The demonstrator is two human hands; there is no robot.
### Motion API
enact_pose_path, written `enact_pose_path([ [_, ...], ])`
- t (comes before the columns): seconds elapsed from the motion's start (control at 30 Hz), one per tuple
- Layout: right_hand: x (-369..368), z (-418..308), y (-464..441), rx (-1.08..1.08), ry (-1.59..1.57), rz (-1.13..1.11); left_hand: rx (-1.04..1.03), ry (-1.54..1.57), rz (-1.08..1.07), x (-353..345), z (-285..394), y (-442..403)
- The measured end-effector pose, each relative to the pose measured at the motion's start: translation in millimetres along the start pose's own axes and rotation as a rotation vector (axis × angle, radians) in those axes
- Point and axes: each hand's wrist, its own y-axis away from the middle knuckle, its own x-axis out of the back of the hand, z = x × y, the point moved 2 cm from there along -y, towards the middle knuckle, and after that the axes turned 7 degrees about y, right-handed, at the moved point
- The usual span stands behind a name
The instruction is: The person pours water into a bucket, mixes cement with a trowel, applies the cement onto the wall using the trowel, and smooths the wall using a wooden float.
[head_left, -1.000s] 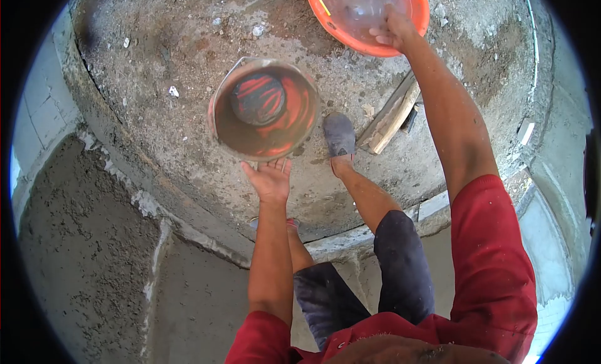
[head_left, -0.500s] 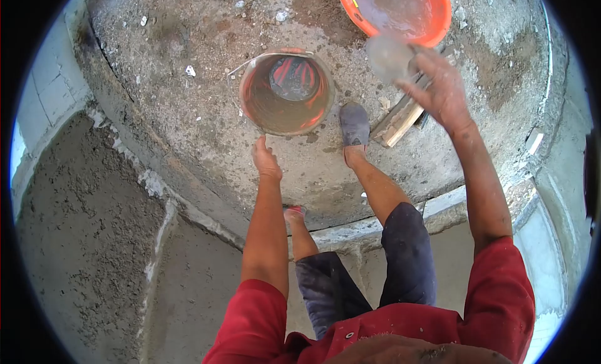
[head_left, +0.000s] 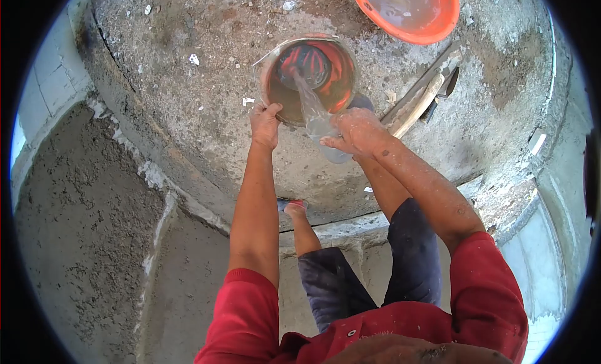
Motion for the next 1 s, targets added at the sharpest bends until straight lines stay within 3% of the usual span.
enact_pose_path([
  [0.4,14.5,14.1,19.0,-0.005,-0.027,0.0,0.302,-0.136,-0.038,-24.3,-21.2,9.0],
  [0.63,26.3,22.9,19.4,-0.023,-0.132,-0.004,0.306,-0.191,-0.045,-32.6,-24.4,11.4],
  [0.73,41.1,24.4,36.1,0.038,-0.175,0.223,0.303,-0.138,-0.073,-37.7,-25.0,12.8],
  [0.9,112.3,57.1,70.8,-0.003,-0.225,0.862,0.262,-0.116,-0.093,-46.3,-9.8,28.1],
  [0.97,146.3,82.3,82.6,-0.06,-0.17,1.032,0.259,-0.091,-0.1,-48.3,-5.2,38.5],
  [1.0,161.6,94.1,85.2,-0.134,-0.155,0.99,0.272,-0.083,-0.102,-43.4,-6.7,39.9],
])
